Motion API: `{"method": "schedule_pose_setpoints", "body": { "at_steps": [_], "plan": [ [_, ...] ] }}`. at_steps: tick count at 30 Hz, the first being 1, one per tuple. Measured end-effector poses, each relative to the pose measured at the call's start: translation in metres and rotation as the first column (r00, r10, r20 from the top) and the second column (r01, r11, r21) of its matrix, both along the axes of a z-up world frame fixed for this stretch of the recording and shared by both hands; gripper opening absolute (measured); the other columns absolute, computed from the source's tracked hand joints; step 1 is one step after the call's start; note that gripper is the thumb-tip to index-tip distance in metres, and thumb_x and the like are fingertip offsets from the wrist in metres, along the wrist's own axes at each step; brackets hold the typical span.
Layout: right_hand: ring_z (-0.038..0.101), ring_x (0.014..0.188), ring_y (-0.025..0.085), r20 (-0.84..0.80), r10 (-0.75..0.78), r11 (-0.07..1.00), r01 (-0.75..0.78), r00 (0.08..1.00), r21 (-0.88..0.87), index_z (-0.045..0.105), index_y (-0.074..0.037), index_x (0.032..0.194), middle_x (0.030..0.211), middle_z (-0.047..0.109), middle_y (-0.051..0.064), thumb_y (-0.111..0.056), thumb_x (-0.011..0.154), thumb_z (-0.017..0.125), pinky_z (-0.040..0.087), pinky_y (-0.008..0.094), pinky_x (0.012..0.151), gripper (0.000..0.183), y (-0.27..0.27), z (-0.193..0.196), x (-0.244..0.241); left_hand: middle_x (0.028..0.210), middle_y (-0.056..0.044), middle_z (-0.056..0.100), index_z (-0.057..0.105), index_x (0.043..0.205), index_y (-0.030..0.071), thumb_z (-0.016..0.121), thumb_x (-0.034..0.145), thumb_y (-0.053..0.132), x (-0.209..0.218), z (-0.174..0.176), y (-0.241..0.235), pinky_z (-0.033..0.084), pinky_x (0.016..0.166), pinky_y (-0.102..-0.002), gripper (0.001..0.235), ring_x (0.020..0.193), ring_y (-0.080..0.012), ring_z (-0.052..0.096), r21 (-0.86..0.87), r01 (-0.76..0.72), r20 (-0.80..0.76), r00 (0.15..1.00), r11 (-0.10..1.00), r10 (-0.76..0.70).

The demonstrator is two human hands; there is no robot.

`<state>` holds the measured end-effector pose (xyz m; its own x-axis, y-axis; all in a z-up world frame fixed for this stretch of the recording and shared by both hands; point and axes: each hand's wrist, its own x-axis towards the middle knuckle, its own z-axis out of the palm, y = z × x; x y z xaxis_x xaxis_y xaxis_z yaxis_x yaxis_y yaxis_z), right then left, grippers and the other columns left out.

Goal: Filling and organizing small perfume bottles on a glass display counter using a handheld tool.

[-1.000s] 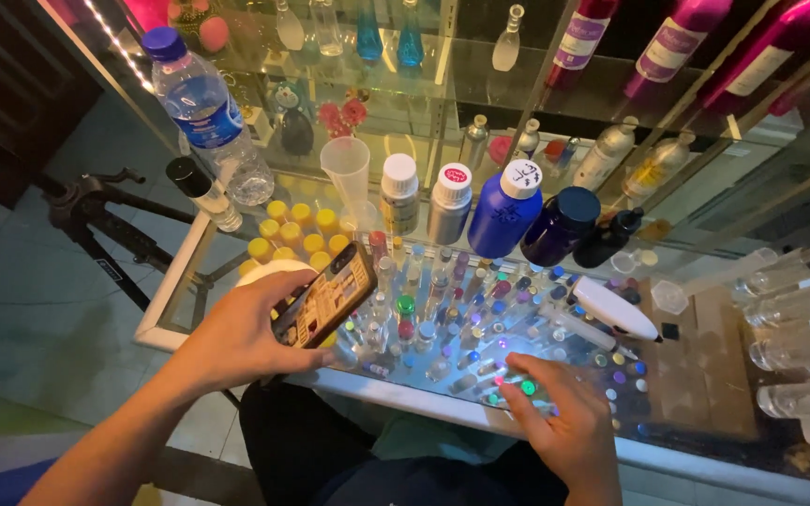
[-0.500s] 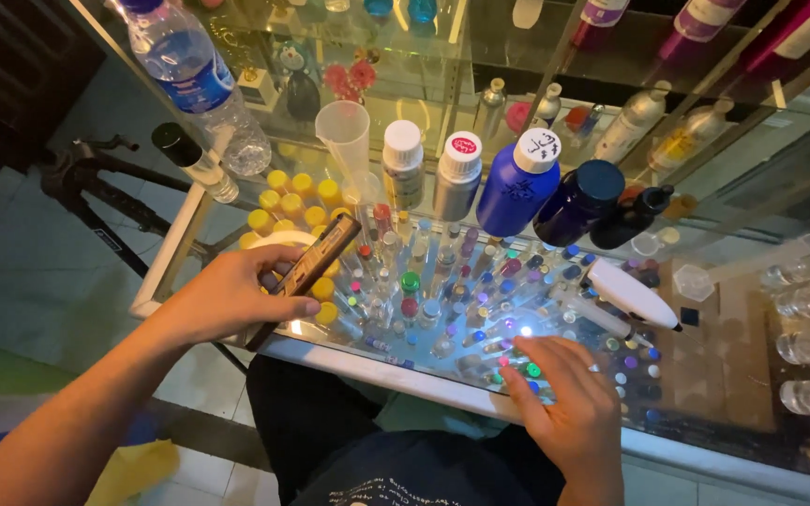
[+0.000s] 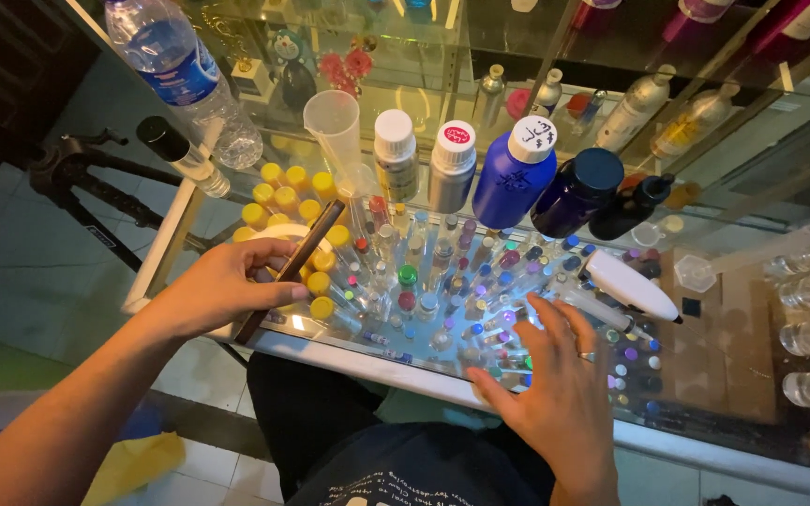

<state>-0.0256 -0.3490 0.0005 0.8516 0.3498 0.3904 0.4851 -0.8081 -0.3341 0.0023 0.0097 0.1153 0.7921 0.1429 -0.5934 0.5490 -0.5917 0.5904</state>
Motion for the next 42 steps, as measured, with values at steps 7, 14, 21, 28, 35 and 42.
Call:
{"method": "schedule_pose_setpoints", "body": {
  "at_steps": [7, 14, 21, 28, 35, 42],
  "plan": [
    [0.051, 0.135, 0.033, 0.035, -0.010, 0.992, 0.014, 0.999, -0.123, 0.072, -0.020, 0.096, 0.139, 0.063, 0.004, -0.060, 0.079, 0.075, 0.043, 0.054, 0.101, 0.043, 0.000, 0.000, 0.002, 0.110, -0.001, 0.078, 0.076, 0.130, 0.020, 0.075, 0.075, 0.029, 0.000, -0.003, 0.003, 0.051, 0.091, -0.030, 0.056, 0.100, -0.0144, 0.070, -0.051, -0.029, 0.011, 0.999, 0.998, 0.030],
    [0.054, 0.131, 0.031, 0.012, -0.014, 0.992, 0.016, 1.000, -0.127, 0.071, -0.018, 0.100, 0.135, 0.066, 0.005, -0.052, 0.076, 0.082, 0.045, 0.054, 0.100, 0.043, 0.001, 0.001, 0.001, 0.110, -0.001, 0.078, 0.076, 0.130, 0.020, 0.075, 0.074, 0.031, 0.001, -0.009, 0.009, 0.050, 0.087, -0.030, 0.057, 0.096, -0.0145, 0.067, -0.070, 0.014, 0.028, 1.000, 0.997, -0.012],
    [0.054, 0.130, 0.031, 0.035, -0.008, 0.994, 0.011, 0.999, -0.105, 0.072, -0.017, 0.099, 0.132, 0.067, 0.005, -0.051, 0.077, 0.082, 0.045, 0.055, 0.102, 0.042, 0.001, -0.002, 0.002, 0.107, -0.002, 0.077, 0.075, 0.132, 0.019, 0.075, 0.074, 0.029, 0.001, -0.012, 0.011, 0.049, 0.082, -0.030, 0.059, 0.090, -0.0151, 0.066, -0.084, 0.006, 0.028, 1.000, 0.996, -0.003],
    [0.055, 0.127, 0.031, 0.053, 0.031, 0.993, -0.025, 0.998, -0.114, 0.073, -0.016, 0.107, 0.129, 0.066, 0.007, -0.050, 0.079, 0.081, 0.046, 0.054, 0.106, 0.045, -0.001, -0.002, 0.002, 0.107, 0.000, 0.079, 0.075, 0.132, 0.020, 0.075, 0.074, 0.031, 0.002, -0.014, 0.012, 0.047, 0.080, -0.029, 0.059, 0.088, -0.0143, 0.065, -0.066, 0.029, 0.040, 0.999, 0.997, -0.026],
    [0.054, 0.131, 0.032, 0.043, 0.008, 1.000, -0.009, 0.999, 0.005, 0.054, -0.009, 0.130, 0.138, 0.061, 0.010, -0.045, 0.075, 0.087, 0.044, 0.053, 0.110, 0.073, 0.000, -0.001, -0.003, 0.112, -0.001, 0.081, 0.075, 0.133, 0.019, 0.075, 0.074, 0.027, 0.002, -0.013, 0.010, 0.052, 0.092, -0.030, 0.060, 0.099, -0.0152, 0.072, -0.095, 0.004, 0.013, 1.000, 0.995, -0.003],
    [0.054, 0.131, 0.034, 0.037, 0.026, 0.993, -0.022, 0.999, -0.114, 0.073, -0.016, 0.090, 0.128, 0.068, 0.007, -0.053, 0.077, 0.082, 0.045, 0.058, 0.105, 0.040, 0.001, 0.003, 0.002, 0.116, -0.001, 0.081, 0.074, 0.133, 0.017, 0.075, 0.074, 0.026, 0.003, -0.015, 0.010, 0.051, 0.095, -0.029, 0.060, 0.102, -0.0152, 0.072, -0.095, -0.006, 0.010, 1.000, 0.995, 0.007]
  ]
}}
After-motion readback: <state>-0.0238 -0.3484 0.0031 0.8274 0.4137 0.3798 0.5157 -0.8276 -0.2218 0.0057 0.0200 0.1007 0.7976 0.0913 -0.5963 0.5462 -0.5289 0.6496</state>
